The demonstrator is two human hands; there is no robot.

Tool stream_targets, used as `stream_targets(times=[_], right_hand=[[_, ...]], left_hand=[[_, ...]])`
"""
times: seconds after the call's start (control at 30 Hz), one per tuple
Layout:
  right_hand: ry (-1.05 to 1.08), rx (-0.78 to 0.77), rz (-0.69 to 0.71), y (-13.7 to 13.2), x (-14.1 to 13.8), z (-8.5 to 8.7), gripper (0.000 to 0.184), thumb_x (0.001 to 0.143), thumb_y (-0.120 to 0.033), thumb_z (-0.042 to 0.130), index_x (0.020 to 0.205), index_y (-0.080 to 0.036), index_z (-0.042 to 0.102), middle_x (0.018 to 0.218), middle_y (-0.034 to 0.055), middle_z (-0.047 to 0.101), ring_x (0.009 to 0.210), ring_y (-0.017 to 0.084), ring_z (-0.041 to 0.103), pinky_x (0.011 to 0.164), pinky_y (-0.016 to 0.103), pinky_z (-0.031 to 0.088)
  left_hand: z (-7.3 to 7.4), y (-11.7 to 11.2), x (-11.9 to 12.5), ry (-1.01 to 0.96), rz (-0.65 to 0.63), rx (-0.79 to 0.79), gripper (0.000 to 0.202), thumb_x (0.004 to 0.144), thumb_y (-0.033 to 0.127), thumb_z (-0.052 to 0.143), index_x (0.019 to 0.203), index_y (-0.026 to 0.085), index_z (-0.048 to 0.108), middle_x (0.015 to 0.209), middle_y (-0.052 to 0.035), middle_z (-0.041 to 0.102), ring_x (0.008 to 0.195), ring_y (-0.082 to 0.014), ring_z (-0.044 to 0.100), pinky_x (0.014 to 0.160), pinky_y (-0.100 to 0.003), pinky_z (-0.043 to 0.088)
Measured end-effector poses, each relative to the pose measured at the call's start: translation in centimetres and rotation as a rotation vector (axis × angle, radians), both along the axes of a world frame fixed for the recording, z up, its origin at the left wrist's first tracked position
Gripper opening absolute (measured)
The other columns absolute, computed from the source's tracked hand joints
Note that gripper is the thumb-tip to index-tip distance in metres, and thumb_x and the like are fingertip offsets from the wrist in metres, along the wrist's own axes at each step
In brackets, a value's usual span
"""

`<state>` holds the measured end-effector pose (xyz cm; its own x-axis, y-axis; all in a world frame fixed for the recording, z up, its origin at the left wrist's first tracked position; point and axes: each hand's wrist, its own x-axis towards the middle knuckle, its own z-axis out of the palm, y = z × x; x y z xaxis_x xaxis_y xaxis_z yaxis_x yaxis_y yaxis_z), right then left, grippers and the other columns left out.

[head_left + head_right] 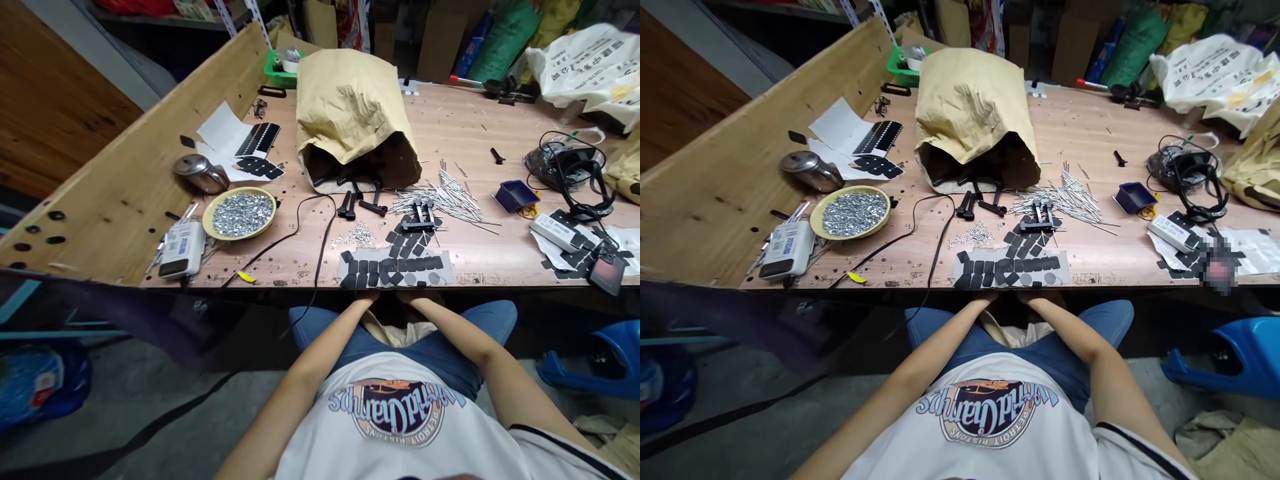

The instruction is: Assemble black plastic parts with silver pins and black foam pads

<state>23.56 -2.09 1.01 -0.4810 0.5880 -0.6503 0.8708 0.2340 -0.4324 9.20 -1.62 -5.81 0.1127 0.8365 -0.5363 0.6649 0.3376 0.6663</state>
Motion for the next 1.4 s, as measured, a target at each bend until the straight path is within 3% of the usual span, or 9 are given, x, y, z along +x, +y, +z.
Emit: stream_targets(times=[0.17, 0.3, 0.4, 0.53, 0.67, 1.0, 1.07, 1.23, 1.4], right_hand=[[0.071, -0.081, 0.130, 0.0, -1.5, 3.7, 0.025, 0.082, -0.038, 0.060, 0.093, -0.018, 0.070, 0.088, 0.0061, 0.072, 0.084, 0.021, 0.065, 0.074, 0.028, 0.046], [-0.076, 0.567, -0.496, 6.9, 0.0, 7.5, 0.047, 0.097, -0.043, 0.026, 0.122, -0.013, 0.052, 0.093, 0.0143, 0.069, 0.083, 0.024, 0.065, 0.070, 0.032, 0.044], [-0.275, 0.707, -0.728, 11.9, 0.6, 8.1, 0.049, 0.096, -0.042, 0.030, 0.121, -0.007, 0.053, 0.103, 0.0216, 0.066, 0.097, 0.028, 0.063, 0.076, 0.034, 0.043], [-0.336, 0.655, -0.817, 13.9, 1.2, 7.2, 0.042, 0.092, -0.041, 0.043, 0.106, -0.007, 0.063, 0.107, 0.0233, 0.065, 0.102, 0.030, 0.061, 0.077, 0.035, 0.045], [-0.290, 0.635, -0.857, 13.2, 2.4, 6.6, 0.026, 0.081, -0.028, 0.057, 0.100, -0.012, 0.064, 0.106, 0.0188, 0.066, 0.099, 0.029, 0.061, 0.079, 0.035, 0.045], [0.234, 0.958, -0.689, 8.5, 4.8, 5.4, 0.071, 0.080, -0.022, 0.043, 0.146, -0.014, 0.017, 0.083, 0.0044, 0.066, 0.071, 0.021, 0.059, 0.070, 0.034, 0.047], [0.326, 0.989, -0.587, 7.6, 4.7, 5.0, 0.070, 0.083, -0.026, 0.042, 0.147, -0.015, 0.015, 0.083, 0.0039, 0.066, 0.068, 0.020, 0.058, 0.068, 0.034, 0.047], [0.525, 0.993, -0.412, 7.0, 1.7, 3.4, 0.036, 0.091, -0.033, 0.036, 0.117, -0.018, 0.056, 0.089, 0.0093, 0.064, 0.081, 0.022, 0.059, 0.073, 0.036, 0.049], [0.522, 0.840, -0.295, 5.1, -1.2, 3.8, 0.029, 0.094, -0.033, 0.036, 0.101, -0.021, 0.061, 0.094, 0.0081, 0.063, 0.080, 0.019, 0.060, 0.071, 0.030, 0.047]], left_hand=[[2.1, -3.2, -0.6, 0.113, -0.294, -0.017, 0.042, 0.089, 0.026, 0.042, 0.127, 0.013, 0.052, 0.131, -0.0160, 0.056, 0.123, -0.0287, 0.051, 0.105, -0.040, 0.036], [5.4, -5.3, -0.9, -0.045, -0.699, 0.063, 0.053, 0.084, 0.035, 0.053, 0.132, 0.014, 0.047, 0.135, -0.0148, 0.053, 0.126, -0.0265, 0.049, 0.103, -0.033, 0.038], [8.1, -4.6, -0.9, -0.271, -0.819, 0.165, 0.045, 0.086, 0.036, 0.051, 0.127, 0.019, 0.054, 0.132, -0.0091, 0.057, 0.121, -0.0218, 0.054, 0.099, -0.028, 0.040], [9.8, -1.1, -2.4, -0.246, -0.377, 0.397, 0.029, 0.086, 0.034, 0.049, 0.104, 0.019, 0.067, 0.103, -0.0078, 0.071, 0.093, -0.0205, 0.066, 0.084, -0.029, 0.048], [8.6, 3.2, -4.6, 0.106, 0.148, 0.621, 0.017, 0.079, 0.019, 0.055, 0.089, 0.015, 0.067, 0.087, -0.0112, 0.069, 0.084, -0.0249, 0.063, 0.077, -0.035, 0.048], [6.0, 5.5, -3.9, 0.204, 0.214, 0.695, 0.016, 0.077, 0.006, 0.048, 0.070, 0.017, 0.058, 0.082, -0.0131, 0.062, 0.086, -0.0273, 0.057, 0.077, -0.040, 0.045], [6.3, 5.2, -4.0, 0.103, 0.291, 0.689, 0.016, 0.078, 0.006, 0.047, 0.070, 0.017, 0.056, 0.079, -0.0108, 0.061, 0.082, -0.0246, 0.057, 0.076, -0.038, 0.045], [8.0, 4.3, -3.8, -0.530, 0.637, 0.541, 0.005, 0.076, 0.013, 0.058, 0.073, 0.017, 0.056, 0.066, 0.0003, 0.058, 0.062, -0.0118, 0.055, 0.064, -0.025, 0.046], [9.8, 3.4, -3.6, -1.071, 0.794, 0.219, 0.007, 0.072, 0.016, 0.068, 0.073, 0.013, 0.062, 0.061, 0.0022, 0.056, 0.053, -0.0047, 0.051, 0.055, -0.018, 0.044]])
